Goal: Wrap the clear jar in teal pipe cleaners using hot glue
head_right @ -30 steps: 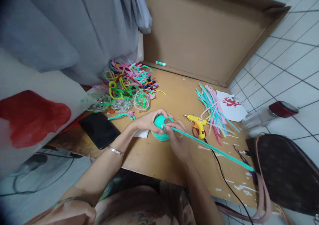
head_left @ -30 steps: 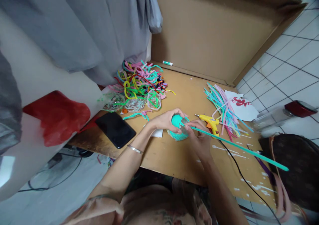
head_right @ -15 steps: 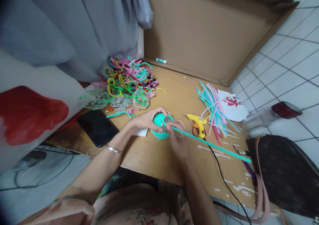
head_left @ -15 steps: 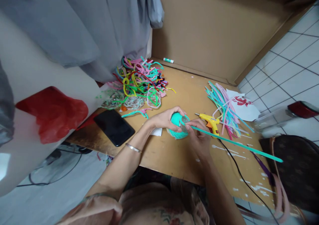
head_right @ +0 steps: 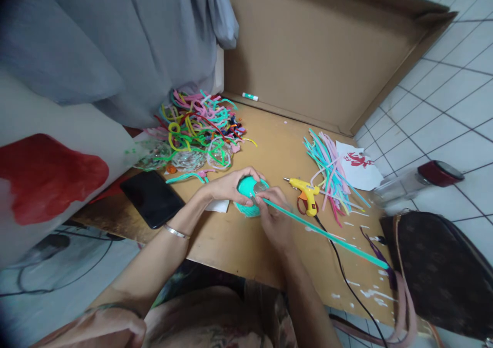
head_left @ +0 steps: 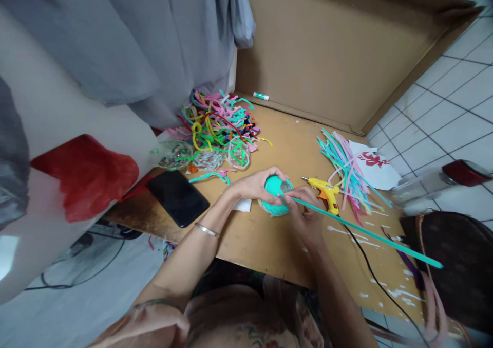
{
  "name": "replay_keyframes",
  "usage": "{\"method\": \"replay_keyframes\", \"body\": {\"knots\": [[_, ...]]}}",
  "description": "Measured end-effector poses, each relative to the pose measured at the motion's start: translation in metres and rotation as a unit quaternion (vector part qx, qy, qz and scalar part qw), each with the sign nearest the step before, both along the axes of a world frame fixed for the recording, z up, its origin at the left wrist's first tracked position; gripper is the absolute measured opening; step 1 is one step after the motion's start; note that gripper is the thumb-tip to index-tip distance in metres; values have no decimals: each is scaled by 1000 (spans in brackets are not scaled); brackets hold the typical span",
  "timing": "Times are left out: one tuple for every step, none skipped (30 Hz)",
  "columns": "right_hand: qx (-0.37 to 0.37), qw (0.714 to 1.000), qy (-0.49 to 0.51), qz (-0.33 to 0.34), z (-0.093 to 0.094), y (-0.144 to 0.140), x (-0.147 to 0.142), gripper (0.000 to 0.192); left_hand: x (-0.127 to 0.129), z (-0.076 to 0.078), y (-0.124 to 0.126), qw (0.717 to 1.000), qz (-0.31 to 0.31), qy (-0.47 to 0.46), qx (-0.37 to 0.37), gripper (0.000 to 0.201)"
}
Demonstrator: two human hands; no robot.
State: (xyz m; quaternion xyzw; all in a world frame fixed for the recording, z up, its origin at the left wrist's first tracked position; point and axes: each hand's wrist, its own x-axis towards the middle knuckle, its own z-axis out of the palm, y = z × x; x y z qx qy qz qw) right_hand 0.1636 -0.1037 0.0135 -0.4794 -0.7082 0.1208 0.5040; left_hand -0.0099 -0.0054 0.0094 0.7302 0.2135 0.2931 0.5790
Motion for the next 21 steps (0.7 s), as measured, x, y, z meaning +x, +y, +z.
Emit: {"method": "replay_keyframes", "body": {"knots": [[1, 1000, -4, 0, 0, 0, 0, 10, 0, 0, 0, 1000, 0, -1, -3, 57], [4, 1000, -6, 1, -1, 0, 0, 10, 0, 1, 0, 1000, 0, -1, -6, 57], [7, 1000, -9, 2, -1, 0, 0, 10, 0, 1, -1, 1000, -1, -2, -9, 57], [10, 1000, -11, 3, -1, 0, 0, 9, 0, 1, -1, 1000, -1, -2, -12, 57], [14, 1000, -13, 4, -1, 0, 0, 9, 0, 1, -1, 1000, -1, -2, -14, 57], [16, 1000, -15, 5, -1, 0, 0, 9, 0, 1, -1, 1000, -2, -2, -15, 57], [17, 1000, -18, 7, -1, 0, -1, 9, 0, 1, -1, 1000, -2, -2, -15, 57], [16, 1000, -21, 9, -1, 0, -1, 9, 0, 1, -1, 1000, -3, -3, -15, 58], [14, 1000, -23, 9, -1, -1, -1, 10, 0, 1, -1, 1000, -4, -4, -15, 58], [13, 1000, -26, 9, -1, -1, -1, 10, 0, 1, -1, 1000, -6, -3, -13, 58], [12, 999, -28, 9, -1, -1, -1, 11, 0, 1, 0, 1000, -8, -3, -12, 58], [13, 999, -30, 8, -1, -1, -2, 11, 0, 1, 0, 1000, -10, -2, -9, 58], [15, 999, -31, 8, -1, -2, -2, 10, -1, 1, 0, 1000, -11, -1, -6, 57], [17, 999, -33, 8, -1, -2, -2, 10, -1, 1, 0, 1000, -12, 0, -2, 56], [18, 999, -34, 9, -1, -2, -2, 11, -2, 1, 0, 1000, -14, 0, 1, 56], [18, 999, -36, 10, -1, -2, -2, 11, -2, 1, 0, 1000, -17, 1, 5, 55], [17, 999, -37, 9, -2, -2, -2, 12, -3, 0, 1, 1000, -19, 2, 9, 53], [17, 999, -37, 8, -2, -2, -2, 12, -3, 0, 1, 1000, -21, 2, 13, 52], [17, 999, -37, 8, -2, -2, -2, 13, -4, 0, 2, 1000, -22, 1, 17, 50], [17, 999, -37, 8, -2, -2, -2, 13, -4, -1, 2, 999, -25, -1, 21, 49], [17, 999, -38, 9, -3, -2, -2, 12, -5, -1, 3, 999, -28, -4, 25, 47]]}}
